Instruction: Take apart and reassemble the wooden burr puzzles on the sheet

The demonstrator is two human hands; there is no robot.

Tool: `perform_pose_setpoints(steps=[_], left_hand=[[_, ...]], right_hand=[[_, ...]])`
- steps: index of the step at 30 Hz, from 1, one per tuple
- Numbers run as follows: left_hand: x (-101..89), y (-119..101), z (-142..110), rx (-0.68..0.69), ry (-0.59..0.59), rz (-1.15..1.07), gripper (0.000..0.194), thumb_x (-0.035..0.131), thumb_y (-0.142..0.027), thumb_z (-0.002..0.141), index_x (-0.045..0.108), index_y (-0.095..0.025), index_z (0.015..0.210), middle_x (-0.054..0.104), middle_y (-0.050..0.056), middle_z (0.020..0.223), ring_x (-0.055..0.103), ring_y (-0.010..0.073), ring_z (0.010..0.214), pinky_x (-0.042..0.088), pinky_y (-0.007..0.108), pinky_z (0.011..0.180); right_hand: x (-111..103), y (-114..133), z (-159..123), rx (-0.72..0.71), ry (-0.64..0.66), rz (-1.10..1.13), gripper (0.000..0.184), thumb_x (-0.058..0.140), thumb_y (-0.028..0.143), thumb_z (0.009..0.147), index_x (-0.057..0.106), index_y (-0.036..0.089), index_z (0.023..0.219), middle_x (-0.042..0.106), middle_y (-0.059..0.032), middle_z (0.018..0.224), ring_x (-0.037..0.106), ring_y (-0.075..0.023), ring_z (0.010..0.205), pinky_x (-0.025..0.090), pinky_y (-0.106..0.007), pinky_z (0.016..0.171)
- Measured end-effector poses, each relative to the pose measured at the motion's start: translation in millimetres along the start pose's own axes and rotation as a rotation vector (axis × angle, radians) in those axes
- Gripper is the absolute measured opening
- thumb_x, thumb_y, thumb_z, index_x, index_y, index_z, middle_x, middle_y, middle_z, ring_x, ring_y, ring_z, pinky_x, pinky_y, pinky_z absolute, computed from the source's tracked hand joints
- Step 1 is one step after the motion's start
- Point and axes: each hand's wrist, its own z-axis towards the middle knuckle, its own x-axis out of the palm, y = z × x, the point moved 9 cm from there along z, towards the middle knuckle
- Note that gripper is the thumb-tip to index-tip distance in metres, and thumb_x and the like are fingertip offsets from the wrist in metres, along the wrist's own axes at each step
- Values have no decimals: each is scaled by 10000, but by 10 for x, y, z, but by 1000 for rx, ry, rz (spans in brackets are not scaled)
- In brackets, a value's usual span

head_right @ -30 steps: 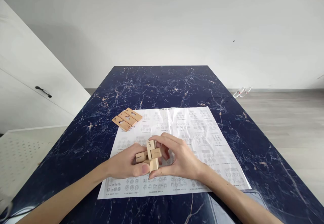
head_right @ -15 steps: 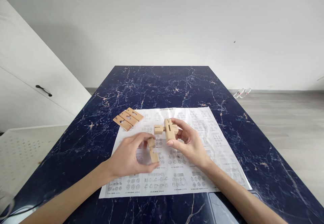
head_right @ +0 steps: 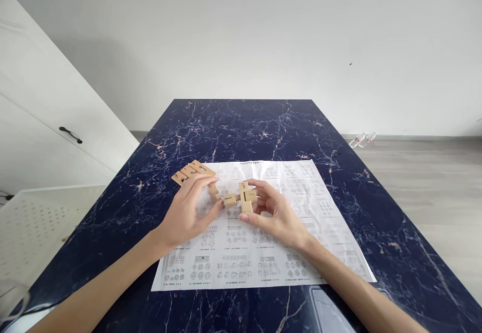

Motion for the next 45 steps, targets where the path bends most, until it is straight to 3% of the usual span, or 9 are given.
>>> perform_pose_setpoints(steps=[4, 8, 11, 20, 28, 31, 38, 42, 45], left_hand=[[99, -83, -36, -33, 170, -216, 284, 406, -342, 1105, 593, -193, 1258, 718, -4, 807, 685, 179, 697, 542, 350, 720], [299, -120, -101, -162, 392, -409, 359, 406, -437, 1131, 661, -183, 1138, 675, -13, 713, 602, 142, 563, 451, 281, 553], [397, -128, -132, -261, 463, -566, 375, 442, -487, 1129, 643, -179, 1057, 676, -6, 722, 554, 125, 542, 417, 265, 522], [417, -151, -100, -277, 457, -731, 318, 476, -435, 1127, 597, -183, 975, 699, 29, 822, 637, 156, 730, 499, 283, 681], [445, -187, -102, -236, 471, -723, 308, 500, -432, 1102, 666, -173, 1105, 686, 36, 901, 576, 150, 725, 443, 276, 661], [494, -253, -124, -223, 518, -786, 321, 490, -424, 1105, 682, -167, 1110, 701, 52, 949, 602, 161, 779, 463, 276, 692], [503, -253, -141, -229, 468, -774, 283, 527, -416, 1088, 674, -175, 1085, 666, 28, 886, 568, 160, 766, 436, 276, 691], [498, -317, -130, -189, 445, -790, 260, 544, -387, 1080, 664, -177, 986, 597, -4, 826, 515, 143, 732, 416, 275, 701], [509, -379, -133, -170, 470, -782, 272, 559, -387, 1072, 664, -182, 929, 544, -28, 751, 472, 132, 683, 388, 270, 678]], right_hand=[[118, 8, -17, 28, 104, 23, 738, 876, 395, 892, 488, 264, 1507, 778, -74, 1105, 727, -201, 868, 615, -385, 793], [226, 29, -45, 81, 194, 94, 777, 862, 366, 908, 436, 269, 1551, 777, -27, 981, 729, -180, 763, 598, -359, 736], [308, 73, -72, 76, 272, 144, 746, 781, 355, 988, 367, 280, 1604, 778, -22, 979, 746, -171, 753, 582, -340, 721], [444, 66, -132, 61, 376, 315, 697, 573, 374, 1131, 185, 260, 1698, 726, -86, 1100, 763, -156, 714, 545, -278, 592], [630, 183, -211, 223, 644, 644, 615, 615, 454, 1096, 346, 230, 1602, 756, -90, 1051, 787, -179, 611, 538, -229, 479], [669, 208, -274, 307, 743, 745, 745, 639, 500, 1068, 246, 283, 1662, 780, -71, 1008, 759, -172, 527, 488, -206, 415], [651, 175, -301, 277, 778, 684, 1013, 661, 569, 1034, -58, 356, 1715, 822, -61, 1006, 721, -143, 445, 436, -187, 419], [725, 50, -379, 359, 879, 698, 1337, 743, 705, 909, -304, 338, 1655, 821, -12, 856, 704, -179, 397, 472, -208, 418], [792, 31, -463, 375, 1005, 748, 1378, 766, 715, 888, -323, 341, 1646, 805, 15, 797, 720, -197, 415, 525, -233, 456]])
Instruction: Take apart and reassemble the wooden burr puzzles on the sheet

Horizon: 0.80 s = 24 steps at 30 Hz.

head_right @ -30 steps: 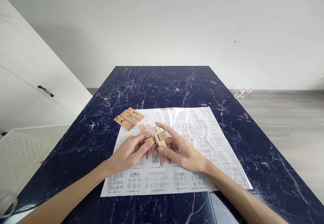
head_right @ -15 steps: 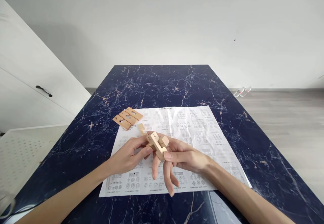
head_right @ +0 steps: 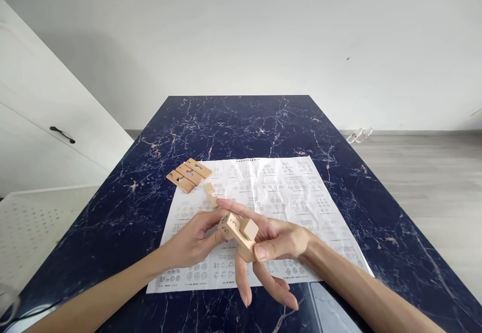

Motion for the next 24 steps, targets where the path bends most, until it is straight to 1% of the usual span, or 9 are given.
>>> perform_pose_setpoints(steps=[2, 4, 7, 10, 13, 15, 17, 21, 24], left_hand=[[26, -9, -5, -11, 22, 4, 274, 553, -399, 1073, 687, -185, 967, 586, -20, 755, 493, 136, 675, 386, 272, 666], [5, -2, -13, -27, 3, 9, 273, 546, -399, 1074, 702, -185, 1009, 659, 5, 806, 550, 152, 705, 404, 277, 673], [-110, 2, -32, -30, -99, 27, 255, 570, -383, 1055, 708, -178, 995, 722, 38, 875, 622, 178, 774, 442, 289, 700], [-216, -12, -57, -24, -194, 79, 266, 592, -372, 1038, 718, -168, 923, 694, 25, 776, 591, 156, 690, 418, 275, 630], [-267, -47, -75, -20, -246, 116, 268, 596, -349, 1037, 716, -167, 880, 665, -1, 667, 531, 127, 594, 397, 263, 573], [-266, -73, -76, -15, -250, 111, 264, 586, -335, 1050, 713, -172, 885, 725, 6, 688, 581, 133, 617, 444, 263, 601], [-270, -88, -79, -14, -263, 136, 282, 575, -329, 1060, 710, -179, 862, 771, 13, 730, 624, 136, 641, 471, 261, 618], [-325, -83, -103, -20, -344, 248, 303, 600, -340, 1042, 683, -185, 795, 751, -2, 706, 625, 119, 588, 460, 237, 551], [-340, -35, -109, -29, -366, 265, 305, 608, -349, 1034, 646, -187, 779, 729, -6, 677, 658, 127, 592, 502, 229, 558]], right_hand=[[53, -11, 0, 3, 66, 12, 1345, 752, 701, 915, -321, 350, 1646, 803, 15, 807, 721, -197, 416, 546, -253, 486], [39, 34, -6, -29, 30, -16, 1307, 735, 682, 942, -317, 358, 1647, 810, 1, 846, 699, -174, 398, 538, -252, 496], [-78, 167, -47, -97, -169, -144, 1224, 714, 647, 982, -272, 395, 1663, 815, -18, 935, 634, -110, 387, 521, -250, 528], [-172, 294, -113, -153, -357, -296, 1098, 682, 600, 1029, -162, 399, 1701, 780, 14, 885, 619, -101, 456, 540, -277, 591], [-200, 360, -141, -213, -447, -392, 987, 645, 513, 1077, -108, 414, 1707, 763, 0, 952, 617, -91, 503, 530, -267, 579], [-213, 382, -147, -259, -494, -450, 923, 622, 444, 1101, -75, 420, 1706, 750, -28, 1038, 604, -74, 506, 508, -248, 544], [-245, 400, -164, -288, -579, -547, 865, 593, 389, 1115, -32, 395, 1712, 727, -24, 1015, 590, -74, 515, 490, -239, 528], [-327, 428, -237, -240, -825, -848, 766, 545, 290, 1109, 81, 329, 1718, 689, -6, 928, 595, -116, 583, 515, -279, 578], [-316, 456, -262, -195, -932, -1105, 737, 520, 254, 1086, 133, 315, 1710, 719, -29, 966, 649, -159, 663, 541, -317, 636]])
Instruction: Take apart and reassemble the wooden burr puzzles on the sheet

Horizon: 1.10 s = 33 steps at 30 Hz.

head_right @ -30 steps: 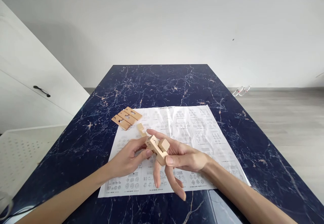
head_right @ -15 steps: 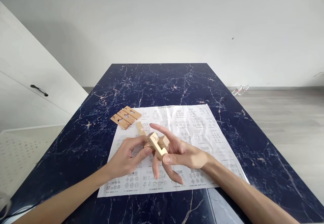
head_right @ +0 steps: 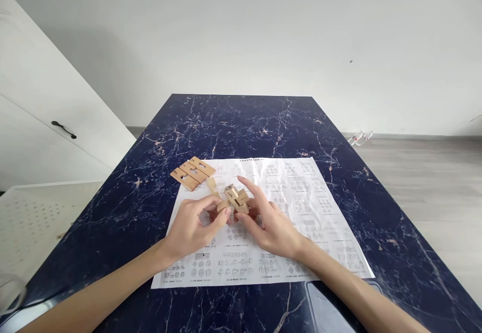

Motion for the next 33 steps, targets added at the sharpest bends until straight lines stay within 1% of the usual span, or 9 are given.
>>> perform_pose_setpoints(steps=[7, 12, 16, 19, 24, 26, 29, 31, 33], left_hand=[[15, 120, -3, -41, 1, 1, 287, 621, -379, 1029, 672, -178, 830, 758, 19, 714, 698, 149, 619, 522, 242, 552], [12, 60, -10, -40, -13, 25, 282, 615, -377, 1029, 674, -183, 832, 748, 13, 702, 685, 146, 611, 529, 250, 570], [-17, -31, -20, -4, -71, 77, 257, 623, -343, 1020, 663, -189, 819, 745, -6, 703, 677, 128, 602, 522, 243, 582], [-30, -67, -33, 48, -107, 137, 235, 632, -325, 1014, 653, -193, 821, 738, -17, 697, 652, 116, 575, 489, 241, 560], [-114, -49, -25, 159, -183, 337, 214, 652, -354, 998, 640, -203, 846, 698, -35, 630, 621, 124, 525, 464, 271, 562], [-181, -43, -8, 195, -226, 428, 267, 651, -388, 1007, 609, -210, 813, 660, -41, 597, 599, 127, 518, 449, 281, 561], [-272, -91, 15, 276, -283, 536, 278, 648, -382, 1018, 595, -215, 803, 656, -31, 631, 610, 149, 601, 477, 316, 652], [-292, -124, 36, 322, -296, 625, 279, 658, -377, 1004, 593, -217, 785, 674, -15, 685, 632, 184, 703, 497, 367, 763], [-296, -126, 62, 339, -306, 713, 288, 668, -390, 984, 598, -214, 767, 685, 15, 754, 636, 225, 792, 495, 417, 829]], right_hand=[[-38, 127, -19, -169, -116, -378, 675, 479, 253, 1096, 166, 243, 1694, 692, 6, 810, 640, -173, 604, 505, -300, 588], [-55, 321, -61, -402, -216, -618, 619, 468, 241, 1123, 194, 238, 1679, 692, 14, 753, 632, -181, 548, 482, -310, 546], [-62, 346, -63, -453, -263, -695, 575, 473, 236, 1127, 241, 231, 1654, 699, 13, 723, 628, -189, 529, 475, -320, 522], [-75, 272, -55, -390, -239, -615, 534, 483, 253, 1120, 308, 236, 1624, 725, -12, 770, 660, -204, 570, 502, -342, 546], [-15, 130, -72, -197, -55, -104, 588, 506, 251, 1107, 254, 286, 1637, 763, -82, 1084, 727, -207, 771, 597, -387, 726], [0, 144, -82, -178, -21, 39, 603, 509, 265, 1109, 226, 301, 1640, 756, -81, 1115, 720, -200, 772, 601, -398, 749], [-131, 100, -53, -115, -153, 14, 588, 541, 316, 1093, 265, 265, 1610, 752, -40, 950, 695, -203, 710, 563, -366, 672], [-235, 13, -26, -21, -261, -104, 548, 551, 356, 1079, 331, 235, 1566, 708, 6, 801, 656, -195, 639, 493, -318, 579], [-266, -57, 4, 55, -293, -225, 491, 533, 385, 1073, 402, 213, 1514, 656, 39, 710, 601, -176, 558, 435, -294, 533]])
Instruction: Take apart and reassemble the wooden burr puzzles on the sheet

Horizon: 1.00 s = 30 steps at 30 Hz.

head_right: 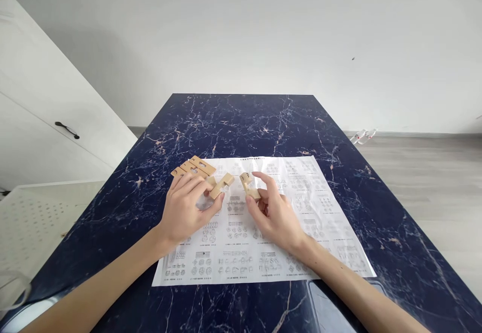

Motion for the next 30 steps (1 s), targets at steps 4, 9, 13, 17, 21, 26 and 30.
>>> perform_pose_setpoints(steps=[4, 9, 13, 17, 21, 26, 30], left_hand=[[71, 5, 14, 23, 23, 80, 309, 677, -393, 957, 599, -201, 728, 672, 84, 914, 616, 274, 917, 502, 456, 867], [180, -32, -14, 11, 118, 17, 366, 751, -459, 902, 566, -201, 719, 634, 106, 1040, 597, 302, 1010, 513, 502, 940], [208, -49, -40, 22, 166, -73, 383, 804, -493, 854, 563, -197, 832, 616, 139, 1192, 597, 350, 1142, 512, 556, 1010], [254, -10, -61, 43, 210, -165, 507, 818, -480, 868, 545, -189, 1180, 560, 195, 1433, 524, 404, 1377, 471, 597, 1142], [367, 9, -103, 66, 295, -238, 718, 767, -588, 938, 413, -214, 1439, 491, 213, 1576, 472, 395, 1494, 451, 606, 1202], [445, 16, -132, 52, 364, -265, 730, 734, -596, 967, 383, -238, 1497, 527, 188, 1557, 508, 379, 1473, 462, 598, 1196], [462, 22, -125, 34, 404, -249, 563, 708, -557, 997, 492, -235, 1405, 605, 141, 1429, 577, 353, 1339, 486, 577, 1146]], right_hand=[[79, 18, 21, -52, 29, -187, 368, 499, 388, 1070, 551, 194, 1379, 647, 45, 641, 567, -158, 486, 422, -298, 535], [102, 54, 6, -154, 6, -294, 307, 535, 430, 1075, 648, 195, 1237, 666, 13, 633, 593, -169, 494, 421, -295, 512], [127, 98, 9, -230, 38, -316, 245, 587, 391, 1074, 654, 205, 1220, 739, -54, 854, 685, -203, 681, 511, -320, 601], [183, 158, -1, -308, 106, -290, 171, 595, 308, 1076, 644, 207, 1205, 729, -110, 1100, 722, -246, 899, 591, -380, 736], [211, 220, -28, -392, 132, -233, 228, 618, 219, 1044, 612, 214, 1273, 711, -136, 1265, 690, -299, 1119, 603, -492, 927], [227, 273, -37, -423, 171, -200, 385, 574, 137, 1028, 558, 218, 1404, 740, -122, 1271, 681, -298, 1123, 588, -518, 948], [195, 281, -27, -393, 148, -172, 371, 528, 107, 1027, 572, 210, 1381, 762, -115, 1145, 699, -284, 1040, 600, -488, 887]])
